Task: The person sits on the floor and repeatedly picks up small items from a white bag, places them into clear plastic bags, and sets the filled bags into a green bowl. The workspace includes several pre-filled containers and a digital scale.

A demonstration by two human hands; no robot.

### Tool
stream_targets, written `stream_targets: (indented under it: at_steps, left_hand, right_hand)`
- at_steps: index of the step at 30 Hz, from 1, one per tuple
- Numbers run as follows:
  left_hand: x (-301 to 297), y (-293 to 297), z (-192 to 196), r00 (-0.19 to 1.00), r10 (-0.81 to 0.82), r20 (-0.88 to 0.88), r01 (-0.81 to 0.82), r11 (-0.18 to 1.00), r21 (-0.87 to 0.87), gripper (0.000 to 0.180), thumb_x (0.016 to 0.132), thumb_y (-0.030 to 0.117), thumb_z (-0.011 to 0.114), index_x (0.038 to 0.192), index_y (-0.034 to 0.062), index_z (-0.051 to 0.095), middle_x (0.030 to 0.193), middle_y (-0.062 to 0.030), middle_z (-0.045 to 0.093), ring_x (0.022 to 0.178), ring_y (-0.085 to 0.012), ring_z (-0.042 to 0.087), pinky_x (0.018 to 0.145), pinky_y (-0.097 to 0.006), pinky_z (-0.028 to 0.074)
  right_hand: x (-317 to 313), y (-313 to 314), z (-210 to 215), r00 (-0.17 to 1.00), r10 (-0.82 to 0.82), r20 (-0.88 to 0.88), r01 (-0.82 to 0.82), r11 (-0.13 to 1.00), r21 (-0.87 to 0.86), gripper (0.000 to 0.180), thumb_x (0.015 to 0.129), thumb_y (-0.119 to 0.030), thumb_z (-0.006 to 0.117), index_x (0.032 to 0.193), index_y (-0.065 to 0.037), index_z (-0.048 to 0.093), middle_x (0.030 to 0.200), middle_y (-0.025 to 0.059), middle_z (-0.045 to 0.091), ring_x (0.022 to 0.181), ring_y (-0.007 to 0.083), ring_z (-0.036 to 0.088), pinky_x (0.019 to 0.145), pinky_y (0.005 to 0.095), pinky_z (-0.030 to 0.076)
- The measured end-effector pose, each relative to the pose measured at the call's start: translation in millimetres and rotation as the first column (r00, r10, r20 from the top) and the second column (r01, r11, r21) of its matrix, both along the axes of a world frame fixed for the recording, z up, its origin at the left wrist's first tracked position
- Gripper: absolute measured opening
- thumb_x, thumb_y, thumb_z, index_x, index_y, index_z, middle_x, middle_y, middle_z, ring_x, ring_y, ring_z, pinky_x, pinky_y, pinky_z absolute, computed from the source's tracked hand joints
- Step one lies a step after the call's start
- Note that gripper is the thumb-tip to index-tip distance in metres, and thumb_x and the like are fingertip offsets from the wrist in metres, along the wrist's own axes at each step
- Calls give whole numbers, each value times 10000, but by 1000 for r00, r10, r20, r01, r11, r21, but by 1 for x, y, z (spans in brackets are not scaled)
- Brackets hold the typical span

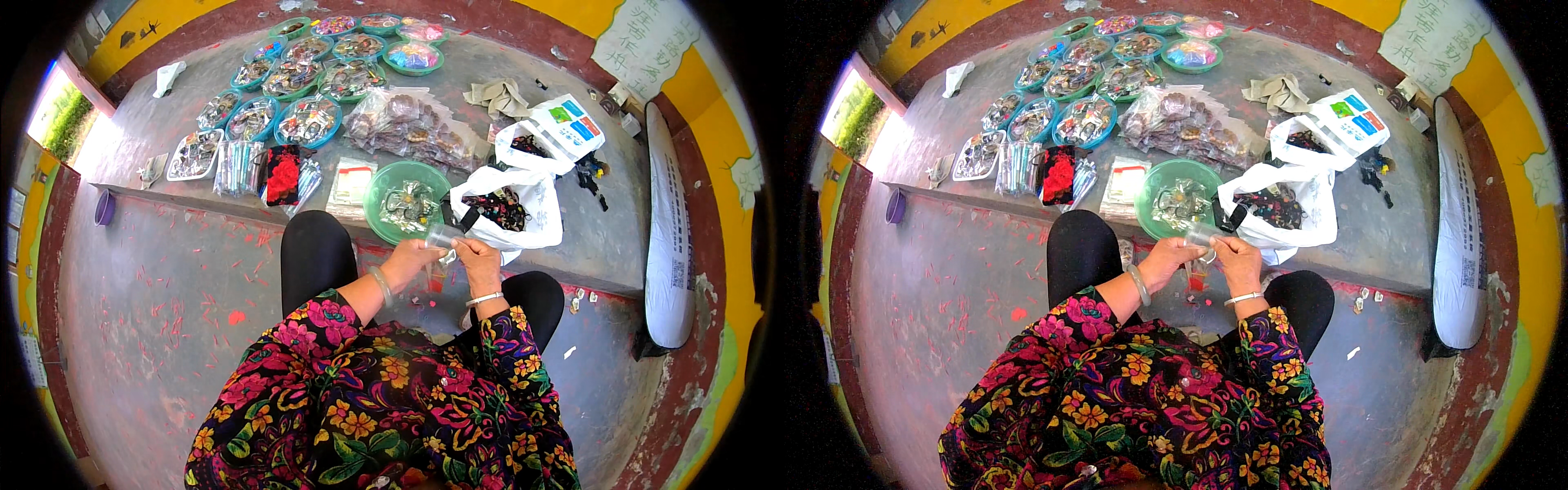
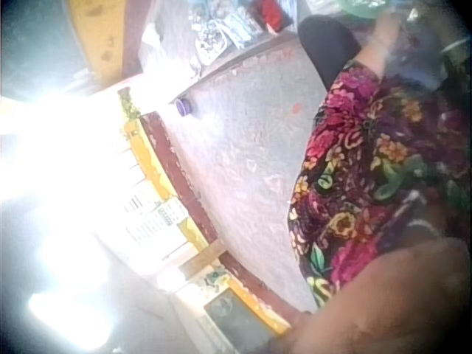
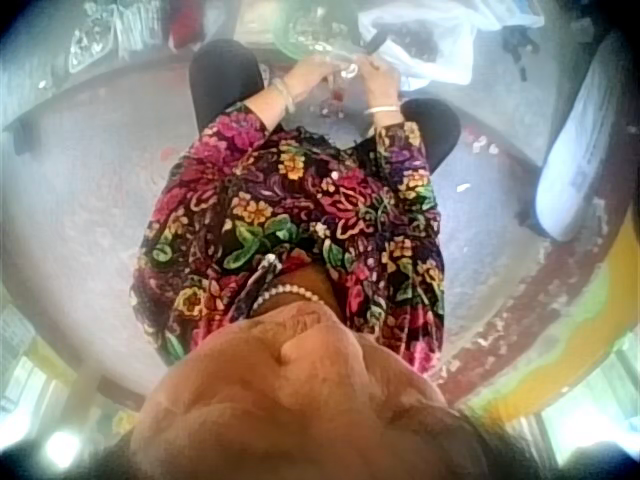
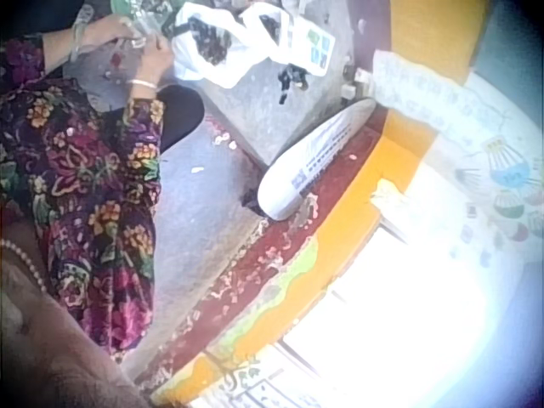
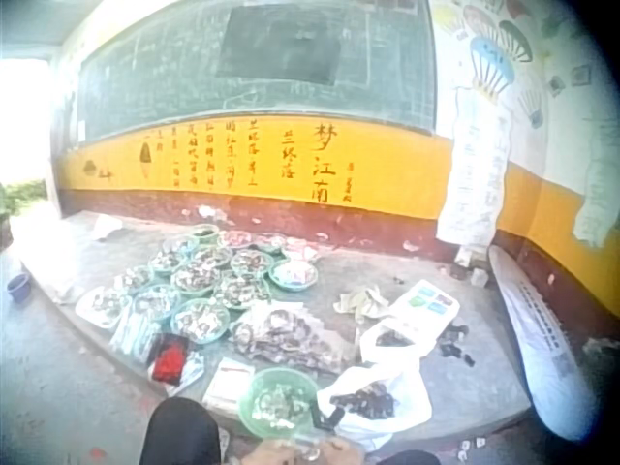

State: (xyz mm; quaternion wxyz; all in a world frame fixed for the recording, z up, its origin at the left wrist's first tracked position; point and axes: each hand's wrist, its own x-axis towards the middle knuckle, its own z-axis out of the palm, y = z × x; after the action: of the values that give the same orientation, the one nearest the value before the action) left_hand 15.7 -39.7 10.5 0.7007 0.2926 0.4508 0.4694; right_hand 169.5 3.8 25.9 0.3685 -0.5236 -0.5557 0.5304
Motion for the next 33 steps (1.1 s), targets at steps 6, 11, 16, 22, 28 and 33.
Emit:
stream_targets:
  at_steps: [6,11,16,22,28,33]
  left_hand:
    - [0,0,-2,998,62,-6,-62,998,1,201,826,160,592,935,-7,617,851,-46,631,753,-97,576,708,-225,446]
    - [-1,1,-6,992,79,99,-73,995,-70,215,847,196,571,932,0,599,821,-39,617,731,-104,578,685,-249,466]
    - [3,1,-9,972,182,147,-183,983,-8,209,858,209,558,904,7,588,782,-40,604,701,-121,581,634,-272,483]
    - [-4,3,-21,980,200,21,-200,979,24,206,859,202,552,863,1,594,763,-61,611,652,-116,573,596,-240,464]
    - [-9,3,-4,970,121,-210,-130,991,-33,201,864,201,525,829,11,581,708,-58,607,561,-121,569,512,-239,456]
    - [-35,18,-26,866,498,-43,-500,861,-89,182,858,223,524,887,45,550,720,-40,580,543,-119,528,461,-224,408]
  right_hand:
    - [-1,1,3,998,-34,59,32,999,33,118,742,-111,682,752,-2,639,611,-32,559,547,28,436,475,189,350]
    - [1,2,-4,994,-80,-78,80,997,-4,110,746,-87,671,781,14,643,627,-15,578,555,33,461,488,186,371]
    - [1,2,-5,983,-131,-129,132,991,-2,105,756,-65,656,814,22,649,639,9,590,551,51,491,492,188,388]
    - [3,1,7,954,-202,-220,189,979,-80,140,771,-103,653,842,18,641,654,38,607,509,84,530,463,188,381]
    - [7,2,19,901,-273,-338,225,959,-175,159,792,-142,637,862,1,637,687,60,629,484,112,559,440,191,354]
    - [8,2,19,898,-291,-331,236,952,-195,164,803,-152,624,861,1,635,707,64,638,519,125,591,447,204,366]
